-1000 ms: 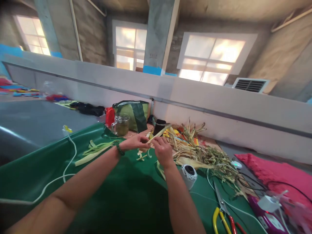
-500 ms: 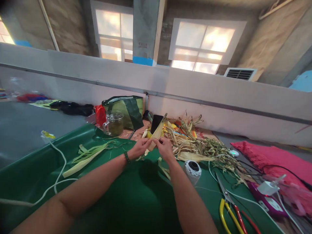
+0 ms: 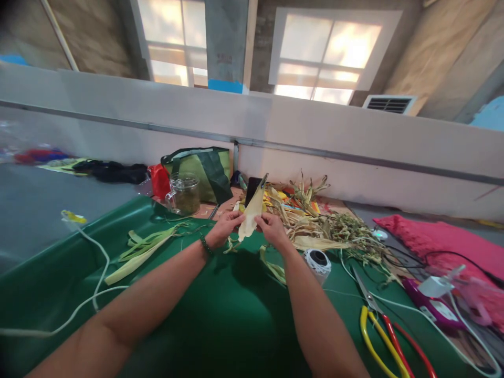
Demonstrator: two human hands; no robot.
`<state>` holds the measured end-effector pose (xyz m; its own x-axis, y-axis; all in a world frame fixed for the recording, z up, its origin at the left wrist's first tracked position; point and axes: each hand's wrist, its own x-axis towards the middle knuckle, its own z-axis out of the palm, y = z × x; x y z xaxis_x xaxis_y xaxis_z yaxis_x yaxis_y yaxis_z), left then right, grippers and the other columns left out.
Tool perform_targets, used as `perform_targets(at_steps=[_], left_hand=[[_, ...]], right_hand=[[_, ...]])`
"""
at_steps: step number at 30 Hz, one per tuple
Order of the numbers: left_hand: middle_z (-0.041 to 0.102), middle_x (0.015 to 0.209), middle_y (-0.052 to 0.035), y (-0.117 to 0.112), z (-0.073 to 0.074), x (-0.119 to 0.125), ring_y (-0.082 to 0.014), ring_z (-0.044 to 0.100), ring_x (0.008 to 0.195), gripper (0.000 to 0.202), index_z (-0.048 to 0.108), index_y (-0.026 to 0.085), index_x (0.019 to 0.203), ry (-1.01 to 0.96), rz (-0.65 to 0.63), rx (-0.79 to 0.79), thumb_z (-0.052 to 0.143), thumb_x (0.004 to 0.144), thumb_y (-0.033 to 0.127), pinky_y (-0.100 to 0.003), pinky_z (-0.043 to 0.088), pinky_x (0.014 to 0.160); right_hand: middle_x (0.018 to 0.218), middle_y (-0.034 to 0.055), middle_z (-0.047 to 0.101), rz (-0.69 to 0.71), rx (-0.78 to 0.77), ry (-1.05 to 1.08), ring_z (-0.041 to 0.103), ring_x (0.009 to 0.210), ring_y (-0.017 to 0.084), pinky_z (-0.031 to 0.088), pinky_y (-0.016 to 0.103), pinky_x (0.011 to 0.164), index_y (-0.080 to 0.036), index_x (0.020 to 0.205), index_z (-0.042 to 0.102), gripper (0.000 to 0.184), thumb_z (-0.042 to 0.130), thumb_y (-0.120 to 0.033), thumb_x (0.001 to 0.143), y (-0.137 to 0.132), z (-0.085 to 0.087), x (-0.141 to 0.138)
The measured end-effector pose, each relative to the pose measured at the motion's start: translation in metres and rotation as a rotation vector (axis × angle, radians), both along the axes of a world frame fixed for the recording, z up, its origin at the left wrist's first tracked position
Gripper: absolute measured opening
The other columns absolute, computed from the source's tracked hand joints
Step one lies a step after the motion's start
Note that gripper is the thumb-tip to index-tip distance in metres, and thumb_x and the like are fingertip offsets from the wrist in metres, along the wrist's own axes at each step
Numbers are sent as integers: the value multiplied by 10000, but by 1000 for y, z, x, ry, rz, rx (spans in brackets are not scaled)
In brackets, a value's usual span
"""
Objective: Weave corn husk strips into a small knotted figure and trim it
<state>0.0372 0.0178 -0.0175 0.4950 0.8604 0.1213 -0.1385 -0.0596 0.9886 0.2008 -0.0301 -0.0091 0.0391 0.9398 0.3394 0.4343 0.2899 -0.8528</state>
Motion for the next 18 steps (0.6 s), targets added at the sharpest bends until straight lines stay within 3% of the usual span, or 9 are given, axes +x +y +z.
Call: perform_targets(at_steps=[5, 10, 18], left_hand=[[521, 563, 35, -4, 2, 0, -72, 482, 519, 482, 548, 129, 642, -19, -12, -70, 808, 510, 513, -202, 398, 504], [558, 570, 23, -3, 2, 0, -64, 491, 513, 420, 602, 117, 661, -18, -20, -88, 830, 529, 444, -198, 390, 514], [595, 625, -4, 3, 0, -4, -87, 538, 575, 478, 654, 103, 725, -59, -73, -216, 875, 461, 434, -223, 436, 574]], right_hand=[[539, -28, 494, -92, 41, -27, 421, 507, 106, 346, 236, 496, -181, 606, 532, 293, 542, -458, 704, -2, -1, -8], [520, -23, 499, -185, 90, -108, 428, 513, 109, 334, 232, 493, -171, 573, 549, 287, 572, -426, 703, -3, -4, -12], [553, -1, 541, -86, 40, 4, 468, 527, 127, 380, 237, 495, -160, 605, 598, 320, 585, -461, 711, -3, -7, -10]])
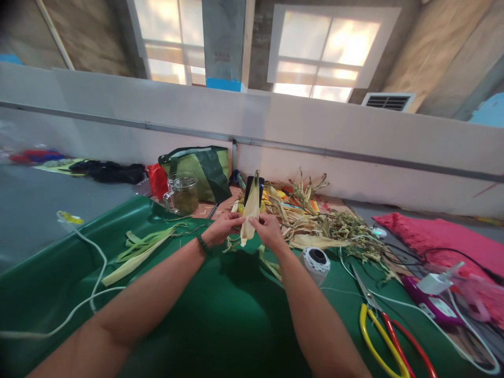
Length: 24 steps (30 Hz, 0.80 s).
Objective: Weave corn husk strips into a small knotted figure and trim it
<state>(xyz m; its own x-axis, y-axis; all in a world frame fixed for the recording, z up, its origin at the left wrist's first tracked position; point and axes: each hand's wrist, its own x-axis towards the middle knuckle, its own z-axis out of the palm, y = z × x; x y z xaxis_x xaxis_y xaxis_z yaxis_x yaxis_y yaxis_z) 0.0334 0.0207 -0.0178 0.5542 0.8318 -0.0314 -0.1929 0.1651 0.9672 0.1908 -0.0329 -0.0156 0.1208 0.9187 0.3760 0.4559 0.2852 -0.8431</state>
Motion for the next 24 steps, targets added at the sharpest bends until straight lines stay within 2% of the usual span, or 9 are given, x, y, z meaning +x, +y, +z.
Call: perform_targets(at_steps=[5, 8, 12, 15, 21, 24], left_hand=[[581, 594, 19, -5, 8, -3, -73, 530, 550, 418, 610, 116, 660, 42, 2, 50, 883, 453, 357, -210, 442, 562], [565, 561, 28, -9, 11, -2, -61, 500, 494, 338, 589, 124, 638, 92, 20, 106, 834, 543, 335, -196, 408, 510], [524, 505, 32, -9, 11, 0, -57, 448, 450, 248, 590, 117, 597, 161, 52, 263, 726, 659, 315, -190, 357, 458], [516, 492, 31, -6, 9, 2, -69, 455, 461, 213, 584, 120, 575, 188, 86, 356, 700, 656, 279, -193, 366, 456], [536, 503, 23, -6, 9, 3, -77, 475, 473, 187, 592, 119, 600, 174, 78, 385, 679, 651, 277, -199, 400, 479], [514, 479, 29, -7, 11, 2, -73, 458, 453, 184, 573, 124, 571, 195, 135, 437, 656, 664, 259, -194, 385, 462]], right_hand=[[515, -20, 461, -15, 56, -84, 403, 513, 110, 316, 226, 478, -174, 541, 536, 333, 541, -449, 728, -1, 2, -1], [502, -26, 432, -51, 91, -151, 383, 510, 107, 296, 232, 482, -183, 517, 496, 372, 540, -467, 753, -1, 1, -2], [508, -27, 441, -53, 101, -181, 388, 513, 107, 298, 236, 492, -183, 529, 504, 429, 558, -536, 765, -5, 3, -3], [510, -28, 430, -67, 126, -251, 376, 519, 105, 284, 241, 505, -187, 527, 481, 437, 545, -535, 783, -8, 6, -3], [484, -43, 351, -130, 190, -383, 334, 494, 96, 251, 246, 507, -203, 504, 360, 484, 511, -534, 823, -10, 11, -8], [503, -24, 438, -79, 129, -365, 398, 499, 102, 282, 237, 513, -199, 530, 434, 486, 431, -557, 859, -14, 18, -3]])
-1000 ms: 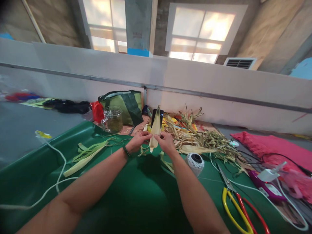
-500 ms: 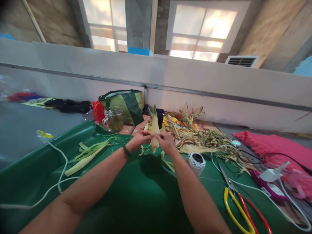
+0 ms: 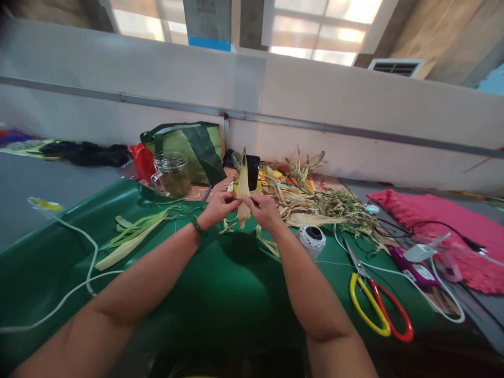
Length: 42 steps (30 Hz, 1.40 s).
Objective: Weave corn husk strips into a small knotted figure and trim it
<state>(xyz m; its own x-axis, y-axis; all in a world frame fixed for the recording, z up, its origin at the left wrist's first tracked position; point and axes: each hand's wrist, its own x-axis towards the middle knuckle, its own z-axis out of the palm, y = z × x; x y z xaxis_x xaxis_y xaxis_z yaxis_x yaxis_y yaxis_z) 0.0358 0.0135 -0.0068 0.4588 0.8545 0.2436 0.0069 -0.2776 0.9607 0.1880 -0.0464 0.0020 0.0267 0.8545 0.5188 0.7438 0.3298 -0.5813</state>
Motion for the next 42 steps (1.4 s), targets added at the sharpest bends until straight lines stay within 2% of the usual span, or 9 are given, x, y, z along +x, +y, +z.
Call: perform_targets(at_steps=[5, 8, 12, 18, 21, 24, 30, 35, 42], left_hand=[[472, 437, 43, 8, -1, -3, -66, 436, 409, 197, 515, 145, 519, -6, 119, 28, 583, 693, 209, -188, 354, 444], [461, 408, 39, 13, -4, -4, -69, 421, 372, 235, 467, 157, 481, 51, 132, 9, 542, 702, 185, -197, 321, 417], [489, 417, 33, 13, -7, -3, -71, 444, 378, 242, 466, 154, 474, 140, 123, -11, 522, 708, 173, -191, 341, 423], [545, 479, 7, 1, -15, 7, -102, 520, 453, 125, 616, 101, 641, 259, -55, 1, 531, 714, 156, -209, 425, 480], [694, 851, -93, -9, -17, 12, -175, 634, 749, 455, 647, 69, 1099, 242, -172, 165, 619, 653, 155, -291, 519, 707], [623, 1192, -132, -18, -15, 13, -219, 586, 1025, 678, 568, 132, 1263, 120, -233, 326, 710, 603, 193, -329, 471, 903], [546, 569, 11, -22, -10, 11, -78, 472, 520, 372, 650, 88, 751, -7, -304, -57, 718, 694, 449, -206, 401, 513], [617, 582, -31, -19, -2, 7, -101, 543, 519, 448, 649, 100, 685, -62, -233, -331, 732, 668, 540, -234, 471, 530], [548, 492, 7, -12, 4, 0, -79, 483, 464, 414, 621, 110, 592, -74, -167, -296, 762, 642, 496, -204, 414, 475]], right_hand=[[430, -4, 514, -52, -428, -249, 420, 414, 99, 260, 246, 456, -192, 475, 555, 473, 586, -555, 777, -16, 14, 25], [374, -26, 484, 25, -654, -478, 399, 381, 91, 233, 250, 424, -199, 409, 562, 326, 795, -363, 568, -18, 11, 27], [386, -42, 498, 152, -757, -385, 436, 391, 83, 268, 217, 408, -188, 415, 545, 207, 683, -114, 551, -13, 9, 17], [453, -43, 567, 63, -379, 416, 475, 351, 81, 385, 186, 380, -205, 588, 482, 180, 566, -333, 683, -21, 33, 23], [435, -38, 560, 20, -143, 629, 439, 326, 73, 366, 186, 354, -212, 578, 459, 266, 615, -415, 655, -22, 35, 21], [442, -25, 575, -14, -82, 689, 435, 330, 76, 357, 194, 354, -211, 567, 466, 318, 666, -449, 636, -18, 27, 11], [537, -9, 598, -20, 8, 570, 486, 443, 101, 408, 231, 445, -189, 654, 581, 369, 659, -549, 678, -11, 16, -3], [562, -14, 575, -6, -60, 385, 476, 516, 106, 380, 237, 490, -174, 643, 616, 396, 719, -555, 615, -7, 12, 1], [471, -34, 511, 125, -259, 440, 451, 454, 97, 364, 234, 462, -173, 576, 623, 389, 696, -554, 600, -9, 13, 0]])
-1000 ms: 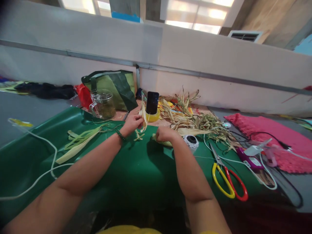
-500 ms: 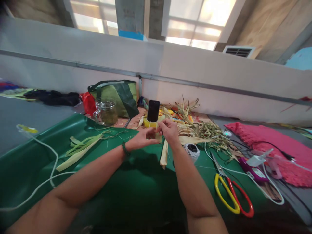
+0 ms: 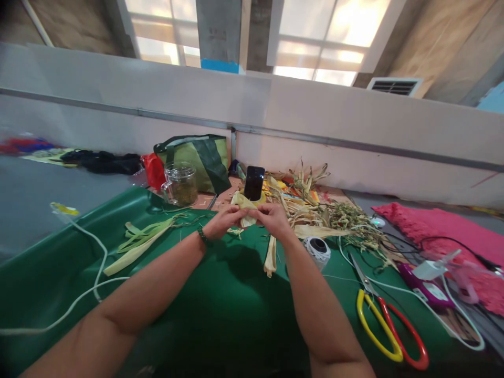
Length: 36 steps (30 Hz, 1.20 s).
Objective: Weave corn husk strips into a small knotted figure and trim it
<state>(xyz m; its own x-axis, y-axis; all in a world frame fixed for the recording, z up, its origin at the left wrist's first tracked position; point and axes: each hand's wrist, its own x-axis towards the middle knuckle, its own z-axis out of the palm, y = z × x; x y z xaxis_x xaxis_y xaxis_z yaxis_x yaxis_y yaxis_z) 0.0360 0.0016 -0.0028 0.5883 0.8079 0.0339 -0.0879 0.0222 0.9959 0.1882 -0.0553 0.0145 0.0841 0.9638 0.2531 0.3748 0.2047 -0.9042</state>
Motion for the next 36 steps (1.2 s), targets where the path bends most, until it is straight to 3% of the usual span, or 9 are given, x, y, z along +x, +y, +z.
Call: perform_targets(at_steps=[5, 9, 15, 21, 29, 36], left_hand=[[615, 613, -6, 7, 1, -6, -69, 510, 527, 405, 675, 98, 685, -48, 5, -19, 839, 527, 432, -206, 438, 556], [643, 650, -27, 7, 1, -7, -90, 545, 570, 426, 697, 92, 726, -34, -36, -16, 853, 501, 418, -231, 458, 595], [612, 591, -6, 6, -2, -4, -94, 539, 560, 396, 675, 95, 672, -26, -20, 47, 838, 513, 420, -220, 445, 563], [547, 535, 21, 6, 1, -2, -75, 475, 529, 293, 626, 97, 605, 5, -18, 115, 782, 573, 344, -204, 404, 532], [419, 454, 57, -4, 9, -3, -51, 351, 465, 234, 504, 131, 485, 123, 109, 380, 627, 666, 213, -185, 278, 450], [498, 485, 44, 3, 4, -3, -74, 466, 485, 178, 573, 119, 559, 94, 47, 273, 650, 669, 236, -191, 397, 507]], right_hand=[[466, -16, 556, -32, -100, 141, 505, 451, 113, 421, 241, 480, -178, 610, 629, 393, 695, -564, 579, 0, 2, 3], [528, -19, 579, -60, -71, 168, 502, 466, 108, 416, 240, 471, -178, 654, 646, 375, 725, -527, 546, 2, 1, -1], [536, -18, 562, -22, 48, 42, 449, 475, 96, 355, 231, 456, -168, 619, 634, 354, 722, -508, 574, 4, -4, -4], [544, -15, 551, -20, 65, -75, 430, 480, 113, 322, 245, 457, -179, 652, 626, 292, 624, -471, 639, 7, -8, -2], [514, -17, 495, -199, 253, -403, 429, 517, 126, 320, 260, 526, -207, 554, 508, 214, 565, -340, 713, 2, -8, -8], [526, -21, 486, -194, 247, -351, 403, 493, 124, 325, 256, 510, -210, 622, 534, 227, 532, -398, 751, 2, -8, -8]])
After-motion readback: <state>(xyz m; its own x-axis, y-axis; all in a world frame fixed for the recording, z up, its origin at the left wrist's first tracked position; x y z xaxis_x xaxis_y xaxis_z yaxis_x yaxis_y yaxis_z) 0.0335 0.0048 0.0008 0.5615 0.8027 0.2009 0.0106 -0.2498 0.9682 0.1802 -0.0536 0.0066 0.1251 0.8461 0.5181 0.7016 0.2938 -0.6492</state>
